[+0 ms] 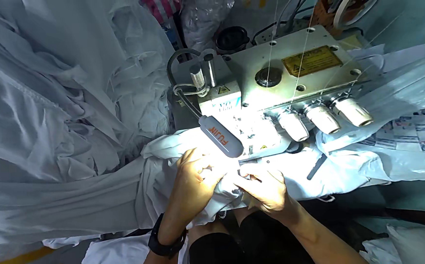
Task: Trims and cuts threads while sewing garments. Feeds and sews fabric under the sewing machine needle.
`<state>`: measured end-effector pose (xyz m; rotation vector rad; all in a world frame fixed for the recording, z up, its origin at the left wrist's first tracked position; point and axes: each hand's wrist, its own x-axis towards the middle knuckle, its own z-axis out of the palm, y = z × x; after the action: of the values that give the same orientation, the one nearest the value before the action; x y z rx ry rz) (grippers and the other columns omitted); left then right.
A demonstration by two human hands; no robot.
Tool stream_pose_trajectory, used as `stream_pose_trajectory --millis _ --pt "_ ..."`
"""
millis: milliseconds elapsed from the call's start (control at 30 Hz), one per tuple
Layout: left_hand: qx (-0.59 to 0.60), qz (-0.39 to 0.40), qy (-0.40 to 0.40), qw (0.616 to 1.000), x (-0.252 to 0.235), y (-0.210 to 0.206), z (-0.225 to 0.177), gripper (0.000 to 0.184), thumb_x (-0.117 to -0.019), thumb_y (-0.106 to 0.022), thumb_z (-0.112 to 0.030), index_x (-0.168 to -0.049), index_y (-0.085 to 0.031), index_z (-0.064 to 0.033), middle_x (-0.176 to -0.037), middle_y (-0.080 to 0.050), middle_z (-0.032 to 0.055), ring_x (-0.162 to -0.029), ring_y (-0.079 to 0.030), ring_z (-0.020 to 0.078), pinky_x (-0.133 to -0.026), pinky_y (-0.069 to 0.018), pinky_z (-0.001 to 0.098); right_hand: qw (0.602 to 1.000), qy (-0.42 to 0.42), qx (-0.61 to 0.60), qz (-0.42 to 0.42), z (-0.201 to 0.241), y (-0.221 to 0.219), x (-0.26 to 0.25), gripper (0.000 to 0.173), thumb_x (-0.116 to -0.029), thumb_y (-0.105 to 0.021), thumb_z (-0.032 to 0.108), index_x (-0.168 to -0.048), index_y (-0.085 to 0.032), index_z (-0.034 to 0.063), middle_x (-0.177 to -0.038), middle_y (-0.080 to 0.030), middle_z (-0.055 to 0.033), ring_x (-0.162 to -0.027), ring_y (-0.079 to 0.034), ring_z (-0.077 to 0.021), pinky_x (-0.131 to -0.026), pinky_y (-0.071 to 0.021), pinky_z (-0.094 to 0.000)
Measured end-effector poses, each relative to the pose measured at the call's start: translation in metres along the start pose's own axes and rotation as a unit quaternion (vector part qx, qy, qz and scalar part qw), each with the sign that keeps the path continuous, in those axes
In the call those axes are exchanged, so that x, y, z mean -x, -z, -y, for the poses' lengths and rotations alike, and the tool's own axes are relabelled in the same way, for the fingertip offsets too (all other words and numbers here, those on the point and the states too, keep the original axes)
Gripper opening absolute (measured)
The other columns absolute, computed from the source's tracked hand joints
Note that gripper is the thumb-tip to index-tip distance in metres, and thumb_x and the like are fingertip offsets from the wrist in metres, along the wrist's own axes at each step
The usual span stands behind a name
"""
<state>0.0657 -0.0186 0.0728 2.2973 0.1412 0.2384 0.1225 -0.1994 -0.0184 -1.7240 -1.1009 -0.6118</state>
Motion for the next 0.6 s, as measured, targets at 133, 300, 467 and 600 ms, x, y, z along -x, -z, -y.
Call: stream_pose_trajectory --millis 133,300,467,600 --pt "-0.031 -0.003 -0.013 0.999 0.001 -0.001 0.000 0.017 -0.0886 -0.069 -0.024 -0.079 -0.076 -0.0129 -0.092 -0.071 -0.0038 -0.100 -0.064 0.0070 -0.102 -0.0406 0.0428 1.000 -0.002 0.006 -0.004 0.002 -0.001 0.001 0.013 -0.1021 -0.058 0.014 -0.101 -0.071 0.0097 -0.090 -0.063 -0.0106 -0.073 -0.055 -0.0141 -0.065 -0.0428 -0.0216" --pt "-0.078 -0.018 -0.020 0.997 0.003 0.000 0.004 0.018 -0.0895 -0.067 -0.023 -0.078 -0.074 -0.0117 -0.096 -0.071 -0.0008 -0.101 -0.065 0.0116 -0.100 -0.0435 0.0457 0.999 -0.019 -0.027 -0.021 0.002 0.000 0.003 0.012 -0.1029 -0.058 0.014 -0.101 -0.068 0.0094 -0.092 -0.063 -0.0102 -0.080 -0.058 -0.0141 -0.073 -0.0464 -0.0200" --pt "-0.035 -0.005 -0.021 0.999 0.005 0.002 0.007 0.015 -0.0885 -0.068 -0.022 -0.079 -0.075 -0.0125 -0.094 -0.071 -0.0032 -0.101 -0.063 0.0071 -0.100 -0.0428 0.0388 0.998 -0.039 -0.039 -0.027 -0.002 -0.001 0.007 0.011 -0.1040 -0.058 0.016 -0.105 -0.067 0.0101 -0.095 -0.060 -0.0105 -0.081 -0.058 -0.0130 -0.076 -0.0475 -0.0176" --pt "-0.017 -0.008 -0.017 1.000 0.005 0.001 0.012 0.016 -0.0884 -0.069 -0.022 -0.078 -0.075 -0.0124 -0.095 -0.071 -0.0040 -0.102 -0.063 0.0058 -0.100 -0.0433 0.0356 1.000 -0.010 -0.013 -0.020 -0.005 -0.009 0.012 0.011 -0.1033 -0.057 0.015 -0.105 -0.068 0.0125 -0.098 -0.061 -0.0110 -0.078 -0.055 -0.0135 -0.071 -0.0440 -0.0202"
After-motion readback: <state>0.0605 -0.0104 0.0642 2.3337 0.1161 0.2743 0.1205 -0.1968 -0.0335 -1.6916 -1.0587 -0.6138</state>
